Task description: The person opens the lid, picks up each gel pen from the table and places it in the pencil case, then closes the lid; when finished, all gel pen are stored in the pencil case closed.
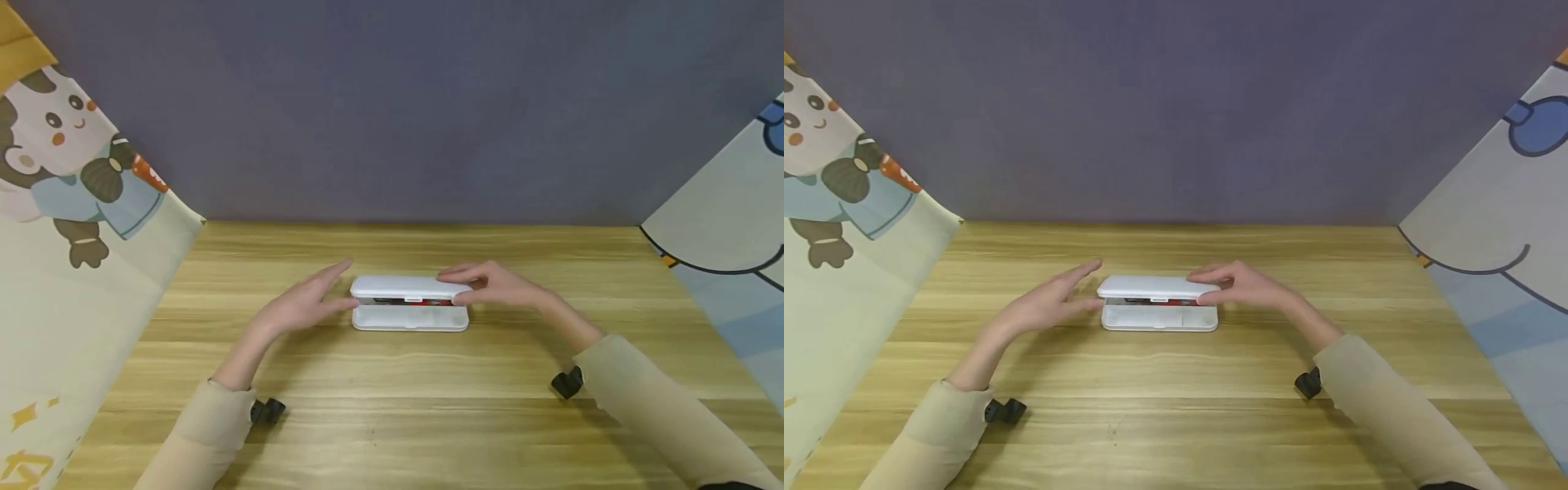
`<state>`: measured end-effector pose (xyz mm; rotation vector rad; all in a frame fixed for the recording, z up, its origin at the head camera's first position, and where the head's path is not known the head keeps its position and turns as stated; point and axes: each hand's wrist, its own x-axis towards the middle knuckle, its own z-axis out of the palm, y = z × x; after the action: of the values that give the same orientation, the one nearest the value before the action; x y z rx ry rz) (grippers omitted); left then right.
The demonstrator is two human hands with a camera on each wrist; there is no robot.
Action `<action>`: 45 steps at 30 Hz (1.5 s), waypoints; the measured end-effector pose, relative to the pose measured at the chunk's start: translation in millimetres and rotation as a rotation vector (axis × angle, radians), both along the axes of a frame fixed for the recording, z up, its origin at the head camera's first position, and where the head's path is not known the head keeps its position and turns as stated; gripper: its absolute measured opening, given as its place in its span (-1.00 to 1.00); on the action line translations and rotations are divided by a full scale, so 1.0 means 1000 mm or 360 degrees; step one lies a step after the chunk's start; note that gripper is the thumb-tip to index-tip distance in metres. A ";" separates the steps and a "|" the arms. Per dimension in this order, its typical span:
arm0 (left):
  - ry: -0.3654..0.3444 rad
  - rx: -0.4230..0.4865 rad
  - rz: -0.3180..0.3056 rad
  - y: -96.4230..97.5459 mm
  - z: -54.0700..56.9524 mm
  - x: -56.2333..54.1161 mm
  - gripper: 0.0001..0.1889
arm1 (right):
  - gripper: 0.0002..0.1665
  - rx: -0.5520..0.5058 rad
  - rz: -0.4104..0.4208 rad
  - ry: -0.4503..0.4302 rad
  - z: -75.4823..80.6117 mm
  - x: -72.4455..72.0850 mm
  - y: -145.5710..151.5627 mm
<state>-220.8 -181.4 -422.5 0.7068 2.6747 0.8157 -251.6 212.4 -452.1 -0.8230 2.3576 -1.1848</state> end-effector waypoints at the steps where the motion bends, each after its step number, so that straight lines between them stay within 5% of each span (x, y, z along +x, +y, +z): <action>1: 0.0070 0.0013 -0.0019 0.000 -0.001 -0.001 -0.09 | -0.37 0.0019 0.0005 0.0028 0.000 0.002 0.000; 10: 0.0627 -0.0212 -0.0292 0.011 -0.018 -0.001 -0.25 | -0.20 0.0303 0.0031 0.0378 0.000 0.014 -0.011; 18: 0.0608 -0.0456 -0.0422 0.023 -0.023 0.007 -0.29 | -0.17 0.0549 0.0109 0.0800 -0.006 0.025 -0.018; 25: 0.0592 -0.0617 -0.0411 0.022 -0.032 0.016 -0.34 | -0.19 0.0673 0.0155 0.0975 -0.009 0.030 -0.020; 35: 0.0880 -0.0786 -0.0411 0.029 -0.051 0.024 -0.32 | -0.19 0.0704 0.0215 0.1208 -0.013 0.036 -0.020; 45: 0.1184 -0.0878 -0.0423 0.031 -0.057 0.027 -0.33 | -0.21 0.0776 0.0207 0.1226 -0.015 0.041 -0.016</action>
<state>-194.2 -150.1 -479.2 1.3550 3.0694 -0.3350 -210.7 196.2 -467.2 -1.3839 2.9203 -0.1934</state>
